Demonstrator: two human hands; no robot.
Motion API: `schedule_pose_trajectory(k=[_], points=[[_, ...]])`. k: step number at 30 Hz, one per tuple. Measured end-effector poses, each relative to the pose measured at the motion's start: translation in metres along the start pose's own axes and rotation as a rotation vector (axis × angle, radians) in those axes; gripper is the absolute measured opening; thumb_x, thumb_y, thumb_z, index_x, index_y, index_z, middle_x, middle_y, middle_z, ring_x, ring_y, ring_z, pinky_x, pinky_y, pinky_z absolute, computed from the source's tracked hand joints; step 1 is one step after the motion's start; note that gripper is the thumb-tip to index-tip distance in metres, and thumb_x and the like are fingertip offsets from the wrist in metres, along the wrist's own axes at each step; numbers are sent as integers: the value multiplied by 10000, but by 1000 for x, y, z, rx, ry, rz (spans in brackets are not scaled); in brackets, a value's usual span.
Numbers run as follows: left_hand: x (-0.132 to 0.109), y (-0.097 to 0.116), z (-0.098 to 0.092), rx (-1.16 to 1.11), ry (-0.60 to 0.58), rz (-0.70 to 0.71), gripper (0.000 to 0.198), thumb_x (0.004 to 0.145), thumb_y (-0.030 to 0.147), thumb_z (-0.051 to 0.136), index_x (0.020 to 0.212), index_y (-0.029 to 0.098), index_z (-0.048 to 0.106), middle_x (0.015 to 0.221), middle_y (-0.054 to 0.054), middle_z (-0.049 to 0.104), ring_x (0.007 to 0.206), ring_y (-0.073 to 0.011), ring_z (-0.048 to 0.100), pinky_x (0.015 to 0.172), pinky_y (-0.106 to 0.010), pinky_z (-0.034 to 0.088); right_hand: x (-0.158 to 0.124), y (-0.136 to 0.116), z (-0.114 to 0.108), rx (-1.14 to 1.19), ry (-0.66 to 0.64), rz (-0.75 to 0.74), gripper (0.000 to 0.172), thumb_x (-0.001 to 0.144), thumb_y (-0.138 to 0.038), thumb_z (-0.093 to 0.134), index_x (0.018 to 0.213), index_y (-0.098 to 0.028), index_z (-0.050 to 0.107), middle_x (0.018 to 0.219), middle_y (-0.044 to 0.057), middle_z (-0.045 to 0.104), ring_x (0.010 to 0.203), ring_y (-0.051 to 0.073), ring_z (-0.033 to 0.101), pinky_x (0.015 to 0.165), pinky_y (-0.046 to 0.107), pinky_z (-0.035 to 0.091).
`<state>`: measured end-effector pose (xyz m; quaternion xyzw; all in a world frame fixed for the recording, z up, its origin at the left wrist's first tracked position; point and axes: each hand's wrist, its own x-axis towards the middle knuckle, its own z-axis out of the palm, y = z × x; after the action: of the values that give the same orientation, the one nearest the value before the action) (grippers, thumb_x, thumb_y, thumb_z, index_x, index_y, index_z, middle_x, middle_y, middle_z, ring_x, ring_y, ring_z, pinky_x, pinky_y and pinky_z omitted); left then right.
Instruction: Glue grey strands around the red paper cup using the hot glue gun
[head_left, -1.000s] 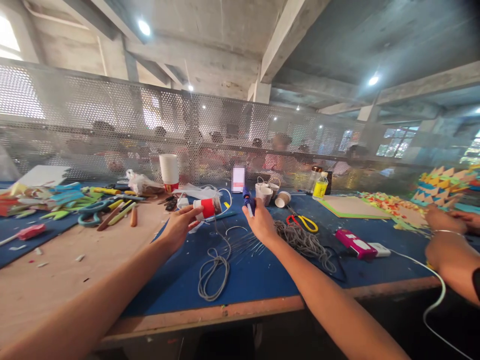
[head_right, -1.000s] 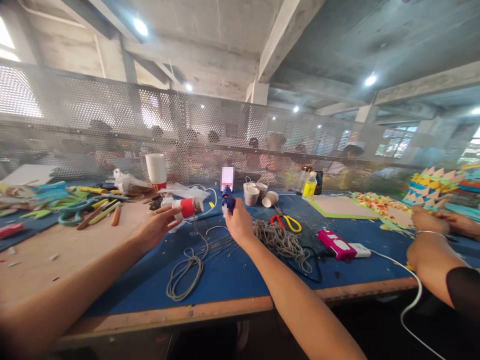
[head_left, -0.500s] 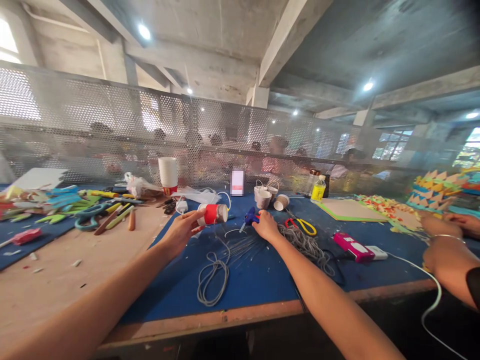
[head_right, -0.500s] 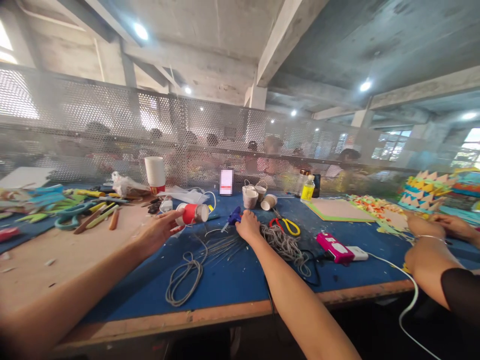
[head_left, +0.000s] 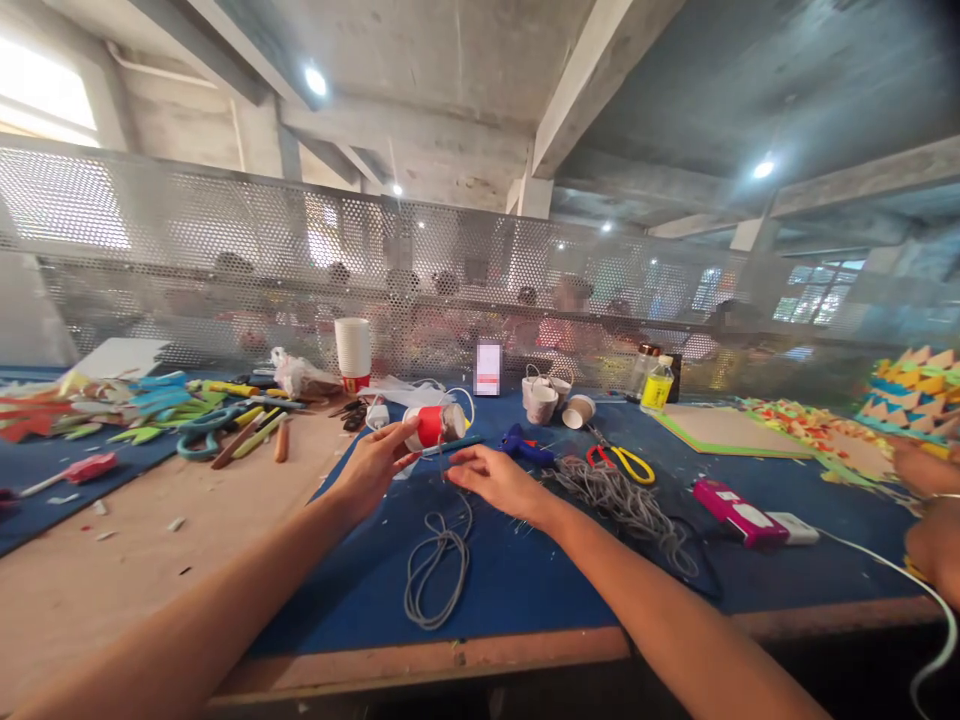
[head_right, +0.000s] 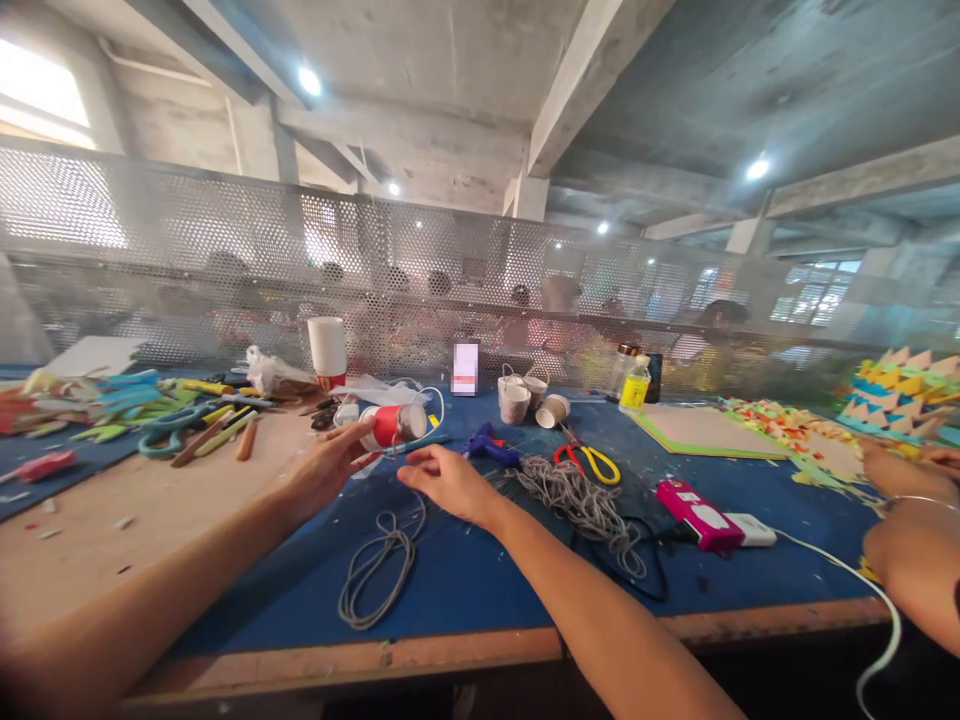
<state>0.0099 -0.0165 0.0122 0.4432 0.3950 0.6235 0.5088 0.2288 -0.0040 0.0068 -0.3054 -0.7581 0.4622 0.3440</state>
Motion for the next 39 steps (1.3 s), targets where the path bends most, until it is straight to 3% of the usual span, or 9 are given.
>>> schedule_pose_trajectory(k=[3, 8, 13, 21, 29, 39], points=[[-1, 0, 2, 42, 34, 29, 296, 726, 481, 814, 753, 195, 743, 838, -62, 769, 861, -233, 693, 804, -335, 499, -3, -4, 5, 72, -82, -20, 411, 812, -439, 759, 1116, -190, 640, 954, 57, 764, 943, 202, 731, 875, 336, 555], [-7, 2, 9, 87, 51, 7, 302, 714, 472, 822, 725, 185, 729, 709, -46, 742, 665, -207, 675, 708, -334, 513, -5, -15, 1, 59, 7, -83, 202, 850, -365, 698, 925, -180, 661, 777, -12, 704, 699, 140, 707, 751, 273, 538], [-13, 5, 15, 113, 6, -21, 320, 716, 490, 816, 720, 183, 725, 670, -52, 734, 603, -207, 665, 594, -313, 503, -6, -21, -4, 3, 135, -139, 205, 864, -380, 679, 937, -190, 660, 770, -18, 680, 638, 120, 667, 688, 251, 514], [-18, 6, 19, 145, -84, -80, 247, 724, 442, 811, 698, 208, 734, 639, -35, 726, 543, -187, 636, 539, -289, 475, -4, -22, -13, -59, 323, -220, 259, 881, -459, 651, 896, -202, 631, 807, -3, 674, 698, 131, 651, 701, 260, 519], [-19, 6, 22, 170, -154, -120, 226, 696, 410, 822, 658, 212, 720, 614, -39, 709, 480, -168, 594, 488, -279, 426, -3, -25, -15, -47, 358, -222, 263, 872, -465, 651, 879, -206, 608, 816, -5, 663, 695, 135, 656, 715, 266, 533], [-22, 9, 25, 209, -194, -102, 214, 710, 401, 810, 662, 207, 733, 638, -58, 719, 522, -207, 626, 518, -314, 446, -2, -21, -18, -67, 396, -208, 215, 893, -411, 623, 876, -199, 599, 801, -5, 662, 658, 136, 667, 687, 264, 527]])
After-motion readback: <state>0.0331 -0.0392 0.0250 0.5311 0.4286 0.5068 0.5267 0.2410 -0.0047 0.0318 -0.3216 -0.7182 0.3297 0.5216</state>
